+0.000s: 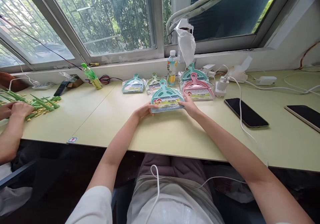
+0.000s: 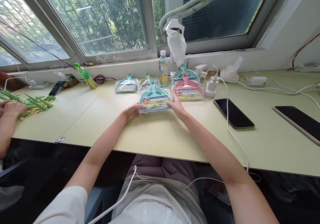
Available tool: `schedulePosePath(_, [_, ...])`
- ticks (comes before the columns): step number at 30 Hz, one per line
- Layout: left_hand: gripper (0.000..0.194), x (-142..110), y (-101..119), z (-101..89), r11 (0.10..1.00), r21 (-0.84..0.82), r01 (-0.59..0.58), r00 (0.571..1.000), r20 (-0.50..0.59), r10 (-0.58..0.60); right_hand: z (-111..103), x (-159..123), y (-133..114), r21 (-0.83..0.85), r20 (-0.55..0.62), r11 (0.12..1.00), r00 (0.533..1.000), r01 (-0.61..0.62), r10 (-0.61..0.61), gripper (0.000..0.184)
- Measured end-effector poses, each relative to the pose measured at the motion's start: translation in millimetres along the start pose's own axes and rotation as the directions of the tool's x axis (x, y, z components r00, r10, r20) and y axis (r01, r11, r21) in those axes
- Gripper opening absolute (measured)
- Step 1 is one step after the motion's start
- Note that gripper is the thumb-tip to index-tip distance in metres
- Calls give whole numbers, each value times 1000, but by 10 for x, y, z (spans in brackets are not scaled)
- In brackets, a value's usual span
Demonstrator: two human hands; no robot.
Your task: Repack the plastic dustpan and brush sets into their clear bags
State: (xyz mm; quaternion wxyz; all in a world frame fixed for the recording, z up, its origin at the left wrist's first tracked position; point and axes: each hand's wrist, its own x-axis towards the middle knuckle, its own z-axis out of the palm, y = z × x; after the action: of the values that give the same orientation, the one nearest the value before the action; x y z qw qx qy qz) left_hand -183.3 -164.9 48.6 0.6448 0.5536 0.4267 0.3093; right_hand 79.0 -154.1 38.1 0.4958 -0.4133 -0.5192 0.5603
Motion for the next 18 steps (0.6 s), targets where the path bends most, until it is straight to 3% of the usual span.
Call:
schedulePosePath(2, [64,-13,30,4,999,-1,-34,999,7,34,20,-10,-15,64,-58,998,998,-28,32,77])
schedulePosePath(5, [90,-88,130,36,991,21,-131,989,72,129,15,-17,-50,81,-170,996,985,47,-33,70])
schedulePosePath(8, [101,-160,218,131,978,83,-192,978,104,183,-40,18,-49,49,-238,992,966,117,-102,68])
schedulePosePath(12, [89,-91,149,290,966,164,-202,968,-120,222,-57,58,-2,-27,-172,977,962,209,-211,69])
schedulePosePath(15, [73,51,39,296,974,109,-201,923,-312,225,38,21,42,-116,-111,954,951,277,-289,65])
schedulePosePath(18, [58,165,5,167,975,90,-201,852,-476,220,150,-58,98,-256,-14,910,940,327,-342,65])
